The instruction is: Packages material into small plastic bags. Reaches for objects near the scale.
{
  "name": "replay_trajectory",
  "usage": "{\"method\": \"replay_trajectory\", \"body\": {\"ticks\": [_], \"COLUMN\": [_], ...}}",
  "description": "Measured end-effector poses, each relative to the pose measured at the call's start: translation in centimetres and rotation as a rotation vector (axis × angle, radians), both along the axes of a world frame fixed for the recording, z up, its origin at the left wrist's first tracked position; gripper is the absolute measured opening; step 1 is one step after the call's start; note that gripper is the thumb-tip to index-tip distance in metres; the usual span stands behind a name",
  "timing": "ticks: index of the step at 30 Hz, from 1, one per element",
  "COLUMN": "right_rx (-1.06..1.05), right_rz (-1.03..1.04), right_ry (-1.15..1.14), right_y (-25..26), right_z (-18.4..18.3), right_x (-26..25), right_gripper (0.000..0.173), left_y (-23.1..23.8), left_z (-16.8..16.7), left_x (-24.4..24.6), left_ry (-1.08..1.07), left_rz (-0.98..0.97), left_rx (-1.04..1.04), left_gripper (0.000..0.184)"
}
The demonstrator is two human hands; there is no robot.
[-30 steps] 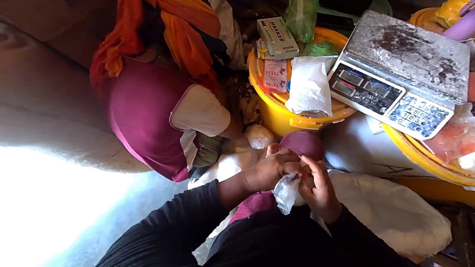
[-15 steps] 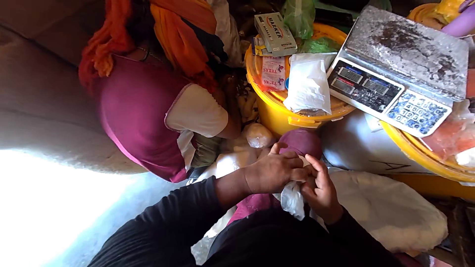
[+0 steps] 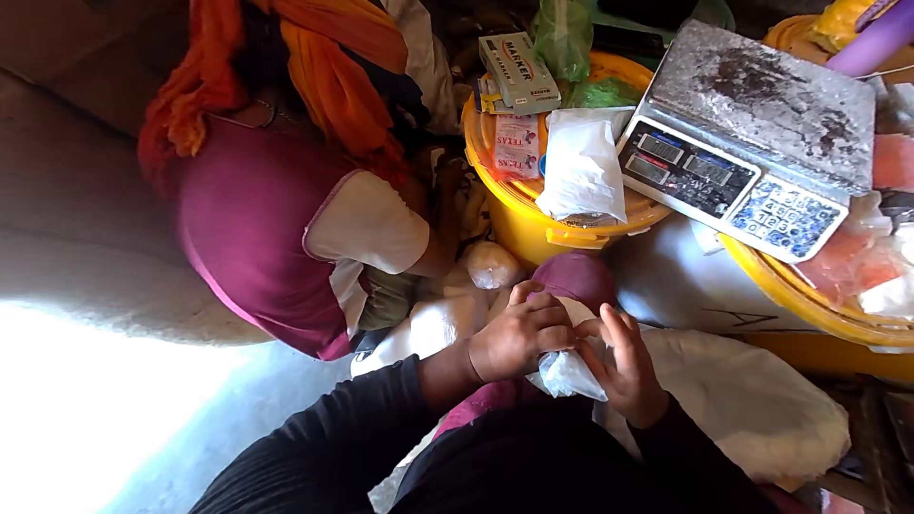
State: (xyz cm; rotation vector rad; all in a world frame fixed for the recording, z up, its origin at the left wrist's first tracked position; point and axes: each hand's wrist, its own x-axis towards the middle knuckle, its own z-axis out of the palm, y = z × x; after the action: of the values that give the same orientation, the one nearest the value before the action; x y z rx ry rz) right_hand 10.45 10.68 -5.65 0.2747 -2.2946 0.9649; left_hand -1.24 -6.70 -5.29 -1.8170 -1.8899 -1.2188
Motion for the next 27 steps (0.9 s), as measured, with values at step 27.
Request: {"method": "replay_trajectory", "body": {"ticks": [27], "right_rx": [-0.302], "right_rz": [0.170], "right_ry": [0.114], "right_y": [-2.9], "right_z": [7.4], "right_x": [1.8], "right_gripper": [0.014], "left_y": [-0.4], "left_z": [5.0], "left_x": [2.7], "left_ry": [-0.225], "left_rz": [-0.197], "left_rx": [0.114], "left_gripper": [0.010]}}
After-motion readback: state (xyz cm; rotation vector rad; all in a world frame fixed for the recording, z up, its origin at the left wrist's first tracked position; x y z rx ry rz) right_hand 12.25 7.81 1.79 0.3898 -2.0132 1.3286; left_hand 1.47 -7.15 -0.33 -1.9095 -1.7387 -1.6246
